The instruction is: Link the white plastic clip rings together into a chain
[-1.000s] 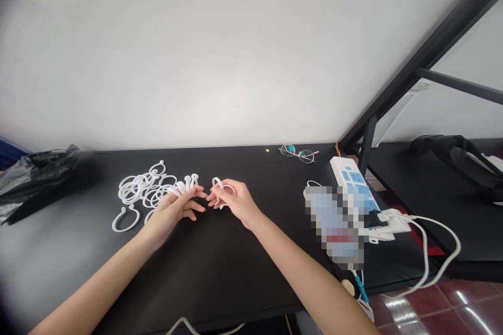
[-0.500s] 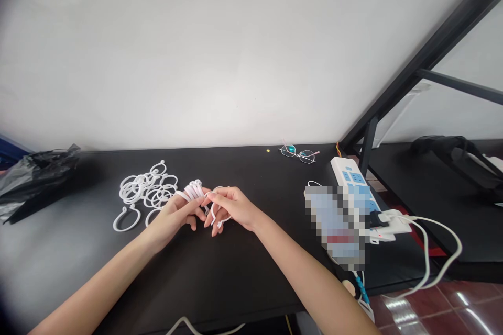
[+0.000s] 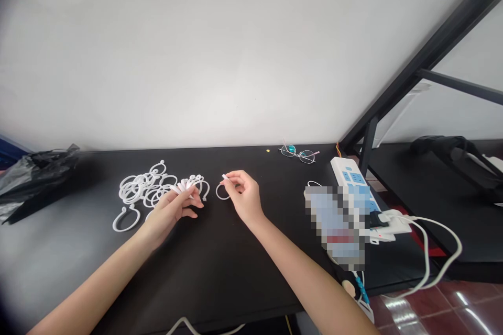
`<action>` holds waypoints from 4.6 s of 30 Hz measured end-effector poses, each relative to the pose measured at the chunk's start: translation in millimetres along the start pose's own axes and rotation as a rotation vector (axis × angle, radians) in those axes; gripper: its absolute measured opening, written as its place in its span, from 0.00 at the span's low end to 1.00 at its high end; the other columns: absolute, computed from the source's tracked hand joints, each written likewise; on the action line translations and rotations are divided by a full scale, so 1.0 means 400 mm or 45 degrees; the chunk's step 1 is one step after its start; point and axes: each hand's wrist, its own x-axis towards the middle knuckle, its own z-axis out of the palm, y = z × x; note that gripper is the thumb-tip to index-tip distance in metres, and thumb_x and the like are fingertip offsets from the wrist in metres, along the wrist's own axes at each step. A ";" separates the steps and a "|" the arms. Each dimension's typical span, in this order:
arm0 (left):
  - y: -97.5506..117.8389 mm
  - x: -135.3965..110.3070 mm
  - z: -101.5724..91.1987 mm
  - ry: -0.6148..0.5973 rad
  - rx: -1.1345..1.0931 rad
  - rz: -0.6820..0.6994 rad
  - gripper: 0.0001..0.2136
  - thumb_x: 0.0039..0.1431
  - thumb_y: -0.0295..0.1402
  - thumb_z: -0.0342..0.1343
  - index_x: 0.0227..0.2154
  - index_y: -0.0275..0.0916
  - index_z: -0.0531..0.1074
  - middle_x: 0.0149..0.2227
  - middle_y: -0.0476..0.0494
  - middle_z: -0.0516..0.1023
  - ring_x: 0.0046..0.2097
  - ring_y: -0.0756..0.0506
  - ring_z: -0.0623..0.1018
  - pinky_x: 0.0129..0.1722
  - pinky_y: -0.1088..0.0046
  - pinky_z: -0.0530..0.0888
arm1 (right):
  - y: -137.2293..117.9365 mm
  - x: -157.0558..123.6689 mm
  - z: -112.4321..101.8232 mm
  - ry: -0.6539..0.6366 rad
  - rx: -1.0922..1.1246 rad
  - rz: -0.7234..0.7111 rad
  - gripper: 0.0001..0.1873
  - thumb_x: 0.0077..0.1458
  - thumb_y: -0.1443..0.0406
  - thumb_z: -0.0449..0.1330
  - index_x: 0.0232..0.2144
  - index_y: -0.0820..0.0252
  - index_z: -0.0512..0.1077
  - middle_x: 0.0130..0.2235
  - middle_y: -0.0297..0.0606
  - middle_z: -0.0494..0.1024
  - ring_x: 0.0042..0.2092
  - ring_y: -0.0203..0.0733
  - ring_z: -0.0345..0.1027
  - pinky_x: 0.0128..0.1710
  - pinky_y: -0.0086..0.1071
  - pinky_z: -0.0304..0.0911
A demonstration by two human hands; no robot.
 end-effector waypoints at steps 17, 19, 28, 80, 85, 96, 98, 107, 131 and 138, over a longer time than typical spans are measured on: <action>-0.015 -0.006 -0.016 0.032 1.360 0.670 0.10 0.61 0.43 0.53 0.35 0.41 0.72 0.35 0.49 0.75 0.22 0.53 0.69 0.24 0.75 0.67 | 0.031 -0.023 0.007 -0.314 -0.570 -0.470 0.09 0.56 0.71 0.57 0.37 0.56 0.74 0.36 0.36 0.78 0.38 0.39 0.74 0.39 0.32 0.71; 0.017 -0.011 -0.035 0.096 1.346 0.685 0.13 0.61 0.45 0.54 0.39 0.42 0.74 0.37 0.48 0.77 0.23 0.52 0.70 0.26 0.73 0.69 | 0.029 -0.025 0.008 -0.294 -0.572 -0.505 0.08 0.57 0.71 0.57 0.36 0.56 0.73 0.35 0.36 0.77 0.37 0.39 0.73 0.37 0.31 0.70; 0.056 0.117 -0.337 0.489 1.687 0.601 0.28 0.63 0.53 0.40 0.55 0.39 0.69 0.54 0.34 0.72 0.58 0.33 0.69 0.57 0.50 0.65 | 0.013 -0.035 0.025 -0.096 -0.744 -0.638 0.10 0.60 0.63 0.58 0.42 0.59 0.73 0.48 0.46 0.75 0.49 0.48 0.68 0.48 0.42 0.68; -0.006 0.060 -0.131 0.021 1.254 0.670 0.16 0.64 0.42 0.48 0.47 0.41 0.72 0.46 0.39 0.77 0.47 0.40 0.75 0.38 0.67 0.76 | 0.012 -0.012 0.010 -0.390 -0.896 -0.549 0.08 0.57 0.70 0.60 0.26 0.57 0.70 0.30 0.34 0.76 0.39 0.43 0.65 0.48 0.42 0.60; -0.009 0.065 -0.142 0.056 1.289 0.710 0.16 0.65 0.42 0.47 0.46 0.41 0.73 0.43 0.40 0.77 0.44 0.41 0.76 0.36 0.68 0.74 | 0.017 -0.013 0.011 -0.348 -0.842 -0.525 0.08 0.57 0.70 0.60 0.26 0.57 0.70 0.29 0.34 0.76 0.38 0.43 0.66 0.45 0.40 0.61; -0.007 0.068 -0.146 0.151 1.378 0.757 0.13 0.65 0.40 0.46 0.41 0.41 0.73 0.37 0.42 0.77 0.40 0.42 0.75 0.41 0.65 0.72 | 0.021 -0.010 0.008 -0.288 -0.712 -0.566 0.07 0.58 0.70 0.59 0.29 0.56 0.73 0.30 0.34 0.78 0.37 0.42 0.67 0.43 0.39 0.63; -0.009 0.068 -0.146 0.179 1.425 0.795 0.13 0.65 0.39 0.47 0.41 0.40 0.73 0.38 0.42 0.77 0.40 0.42 0.75 0.45 0.63 0.71 | 0.022 -0.012 0.008 -0.337 -0.711 -0.553 0.07 0.58 0.70 0.59 0.30 0.55 0.74 0.31 0.34 0.78 0.38 0.43 0.67 0.42 0.38 0.65; -0.013 0.064 -0.144 0.234 1.490 0.878 0.12 0.65 0.38 0.48 0.43 0.39 0.73 0.41 0.41 0.76 0.44 0.41 0.74 0.51 0.59 0.67 | 0.021 -0.016 0.006 -0.404 -0.730 -0.586 0.11 0.60 0.72 0.56 0.41 0.57 0.76 0.40 0.40 0.80 0.46 0.44 0.70 0.45 0.40 0.70; -0.031 0.066 -0.143 0.219 1.643 0.830 0.14 0.66 0.37 0.45 0.45 0.39 0.74 0.48 0.39 0.77 0.50 0.37 0.73 0.53 0.54 0.65 | 0.032 -0.008 0.005 -0.416 -0.858 -0.608 0.07 0.57 0.74 0.59 0.33 0.59 0.75 0.33 0.36 0.79 0.37 0.42 0.65 0.41 0.37 0.63; -0.038 0.069 -0.149 0.414 1.692 0.796 0.13 0.65 0.38 0.46 0.44 0.41 0.73 0.48 0.39 0.76 0.52 0.36 0.72 0.55 0.52 0.63 | 0.032 -0.012 0.008 -0.309 -0.730 -0.686 0.08 0.59 0.73 0.56 0.35 0.58 0.74 0.33 0.37 0.78 0.35 0.40 0.70 0.40 0.37 0.67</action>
